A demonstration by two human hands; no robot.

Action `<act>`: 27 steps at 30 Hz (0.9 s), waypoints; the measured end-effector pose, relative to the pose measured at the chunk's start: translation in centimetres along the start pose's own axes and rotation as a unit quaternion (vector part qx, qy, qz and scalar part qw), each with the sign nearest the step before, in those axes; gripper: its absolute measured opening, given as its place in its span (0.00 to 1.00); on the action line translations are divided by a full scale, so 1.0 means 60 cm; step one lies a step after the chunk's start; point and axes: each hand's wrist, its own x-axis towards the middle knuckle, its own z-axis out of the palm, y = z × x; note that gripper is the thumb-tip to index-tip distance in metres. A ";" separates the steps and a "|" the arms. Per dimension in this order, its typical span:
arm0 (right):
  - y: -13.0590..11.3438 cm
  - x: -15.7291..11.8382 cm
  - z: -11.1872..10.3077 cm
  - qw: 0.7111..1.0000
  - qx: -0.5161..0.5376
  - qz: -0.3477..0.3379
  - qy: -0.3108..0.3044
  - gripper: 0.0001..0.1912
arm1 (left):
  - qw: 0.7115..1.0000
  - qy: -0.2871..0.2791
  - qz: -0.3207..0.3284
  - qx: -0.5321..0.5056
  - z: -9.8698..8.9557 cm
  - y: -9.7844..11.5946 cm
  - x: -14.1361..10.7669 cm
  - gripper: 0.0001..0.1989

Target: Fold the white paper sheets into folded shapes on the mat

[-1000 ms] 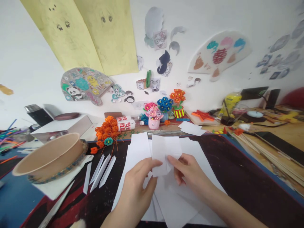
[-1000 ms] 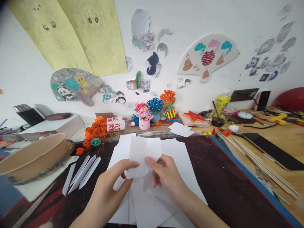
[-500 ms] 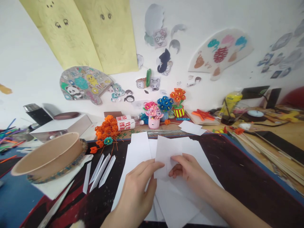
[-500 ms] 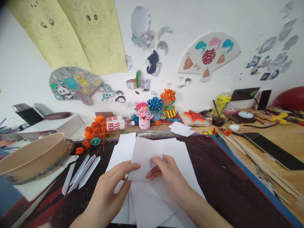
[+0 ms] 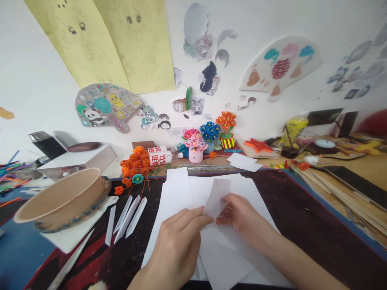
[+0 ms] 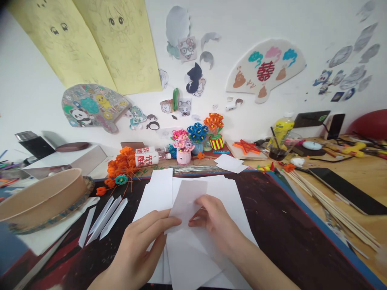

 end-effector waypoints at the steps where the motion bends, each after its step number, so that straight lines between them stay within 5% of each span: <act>1: 0.000 0.001 -0.001 1.000 0.008 0.006 -0.004 0.10 | 1.000 -0.001 0.001 -0.002 0.000 -0.001 0.000 0.20; 9: -0.005 -0.004 0.003 1.000 -0.005 0.006 0.002 0.02 | 0.999 0.030 0.006 -0.018 0.003 -0.002 0.002 0.19; 15: -0.010 -0.007 0.008 1.000 0.013 0.012 -0.014 0.09 | 0.990 0.051 -0.104 -0.077 -0.006 0.008 0.013 0.18; 22: -0.008 -0.011 0.011 0.996 -0.076 -0.037 -0.016 0.15 | 0.898 0.137 -0.261 -0.327 -0.020 -0.002 0.018 0.11; 27: -0.006 -0.016 0.017 0.985 -0.158 -0.067 -0.015 0.12 | 0.939 0.055 -0.286 -0.183 -0.002 -0.003 0.020 0.12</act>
